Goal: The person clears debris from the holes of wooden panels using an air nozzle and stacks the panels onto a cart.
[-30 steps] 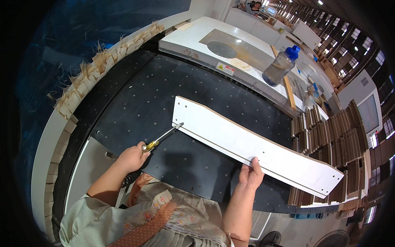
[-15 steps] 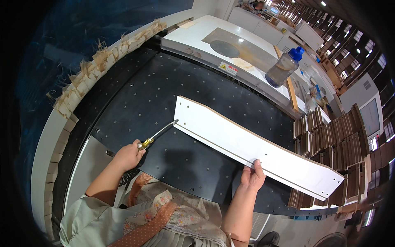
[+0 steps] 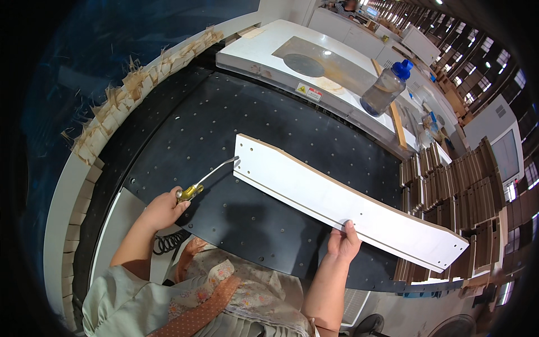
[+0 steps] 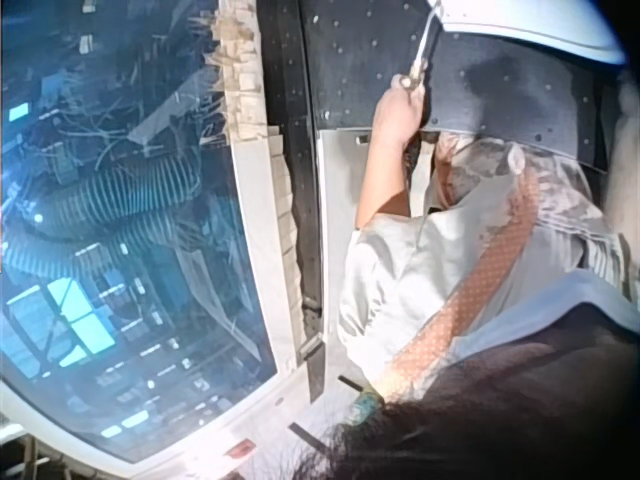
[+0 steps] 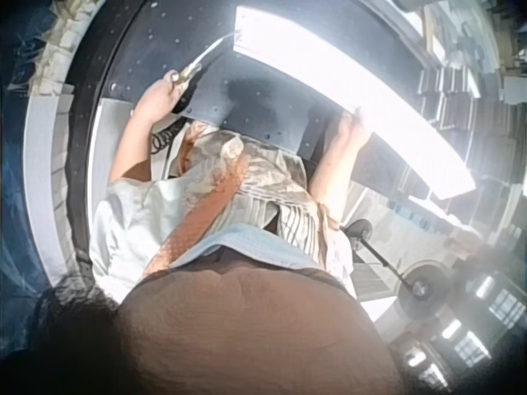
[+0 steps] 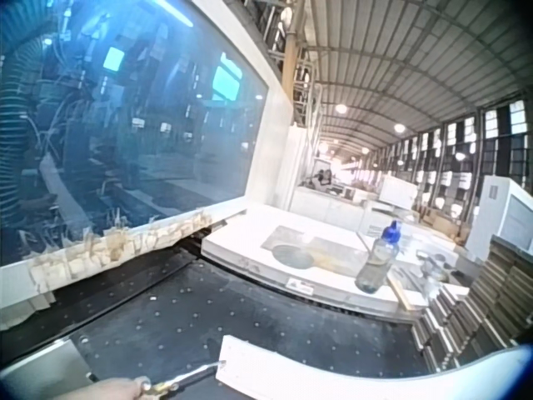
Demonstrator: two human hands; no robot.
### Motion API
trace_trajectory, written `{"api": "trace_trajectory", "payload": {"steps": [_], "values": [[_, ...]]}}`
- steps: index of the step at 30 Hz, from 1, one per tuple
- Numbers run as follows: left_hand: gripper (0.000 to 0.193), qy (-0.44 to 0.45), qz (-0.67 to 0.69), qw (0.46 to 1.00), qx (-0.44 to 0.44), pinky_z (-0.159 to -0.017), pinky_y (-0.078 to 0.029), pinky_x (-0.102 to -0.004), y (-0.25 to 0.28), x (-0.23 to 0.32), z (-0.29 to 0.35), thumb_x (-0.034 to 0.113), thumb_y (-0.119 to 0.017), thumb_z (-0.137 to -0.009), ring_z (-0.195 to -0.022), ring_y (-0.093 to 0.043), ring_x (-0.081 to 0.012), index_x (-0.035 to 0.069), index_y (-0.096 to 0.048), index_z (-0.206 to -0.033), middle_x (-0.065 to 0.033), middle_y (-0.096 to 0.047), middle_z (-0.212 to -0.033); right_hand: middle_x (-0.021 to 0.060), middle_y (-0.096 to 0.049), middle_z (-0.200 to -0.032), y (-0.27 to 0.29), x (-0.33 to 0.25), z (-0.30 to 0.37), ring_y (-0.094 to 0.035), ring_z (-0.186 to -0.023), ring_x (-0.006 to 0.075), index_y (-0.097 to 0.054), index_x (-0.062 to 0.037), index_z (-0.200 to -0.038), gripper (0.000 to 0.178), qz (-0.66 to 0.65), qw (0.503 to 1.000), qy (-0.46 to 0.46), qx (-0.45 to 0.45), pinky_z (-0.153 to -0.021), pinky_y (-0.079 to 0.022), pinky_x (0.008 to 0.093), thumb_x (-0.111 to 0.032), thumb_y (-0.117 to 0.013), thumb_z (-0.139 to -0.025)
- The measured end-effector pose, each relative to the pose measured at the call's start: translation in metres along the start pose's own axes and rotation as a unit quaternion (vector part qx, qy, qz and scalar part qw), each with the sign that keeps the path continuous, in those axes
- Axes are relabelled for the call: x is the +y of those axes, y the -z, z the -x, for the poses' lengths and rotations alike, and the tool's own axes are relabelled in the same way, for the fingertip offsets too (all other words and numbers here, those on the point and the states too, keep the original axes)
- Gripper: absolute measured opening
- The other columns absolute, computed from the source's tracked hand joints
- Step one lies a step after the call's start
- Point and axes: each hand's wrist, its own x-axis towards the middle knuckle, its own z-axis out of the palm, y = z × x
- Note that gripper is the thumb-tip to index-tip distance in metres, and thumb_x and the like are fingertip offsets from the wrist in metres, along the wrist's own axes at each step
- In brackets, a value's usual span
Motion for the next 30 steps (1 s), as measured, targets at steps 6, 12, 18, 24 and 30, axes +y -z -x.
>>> {"api": "trace_trajectory", "payload": {"steps": [6, 12, 18, 24, 30], "values": [[0.031, -0.004, 0.006, 1.000, 0.001, -0.066, -0.044, -0.0433, 0.002, 0.022, -0.010, 0.025, -0.053, -0.088, -0.076, -0.057, -0.0381, 0.001, -0.045, -0.104, -0.0194, -0.058, -0.074, 0.0143, -0.051, -0.121, -0.002, 0.000, 0.008, -0.050, -0.113, 0.0296, -0.043, -0.0003, -0.125, 0.059, 0.011, 1.000, 0.001, -0.022, -0.099, -0.040, 0.0461, 0.010, -0.059, -0.070], [0.032, -0.012, 0.003, 1.000, 0.011, -0.067, -0.045, -0.0454, -0.003, 0.021, -0.012, 0.026, -0.051, -0.089, -0.077, -0.058, -0.0394, 0.000, -0.045, -0.106, -0.0208, -0.059, -0.076, 0.0129, -0.056, -0.114, 0.000, -0.003, 0.010, -0.054, -0.108, 0.0273, -0.047, 0.0000, -0.120, 0.051, 0.016, 0.997, 0.010, -0.076, -0.097, -0.041, 0.0468, 0.007, -0.063, -0.072], [0.032, 0.011, 0.010, 1.000, 0.022, -0.068, -0.044, -0.0438, 0.003, 0.011, -0.007, 0.025, -0.052, -0.089, -0.079, -0.057, -0.0387, 0.000, -0.045, -0.107, -0.0203, -0.059, -0.079, 0.0145, -0.053, -0.118, -0.006, -0.003, 0.011, -0.052, -0.110, 0.0300, -0.043, -0.0001, -0.124, 0.059, 0.024, 0.999, 0.013, -0.021, -0.096, -0.042, 0.0464, 0.009, -0.061, -0.069], [0.032, 0.024, -0.006, 0.999, 0.034, -0.070, -0.045, -0.0443, 0.000, 0.003, -0.014, 0.025, -0.052, -0.088, -0.080, -0.057, -0.0390, 0.000, -0.045, -0.108, -0.0211, -0.059, -0.079, 0.0145, -0.052, -0.120, -0.005, -0.006, 0.013, -0.051, -0.112, 0.0303, -0.042, -0.0001, -0.126, 0.061, 0.024, 0.999, 0.008, -0.041, -0.097, -0.042, 0.0464, 0.010, -0.061, -0.068], [0.033, 0.016, -0.007, 1.000, 0.016, -0.069, -0.045, -0.0448, -0.001, 0.005, -0.015, 0.025, -0.052, -0.088, -0.079, -0.057, -0.0395, -0.001, -0.045, -0.107, -0.0214, -0.059, -0.078, 0.0145, -0.051, -0.122, -0.001, -0.005, 0.009, -0.049, -0.113, 0.0302, -0.041, 0.0001, -0.127, 0.063, 0.034, 0.999, 0.013, -0.034, -0.098, -0.041, 0.0469, 0.010, -0.061, -0.069]]}}
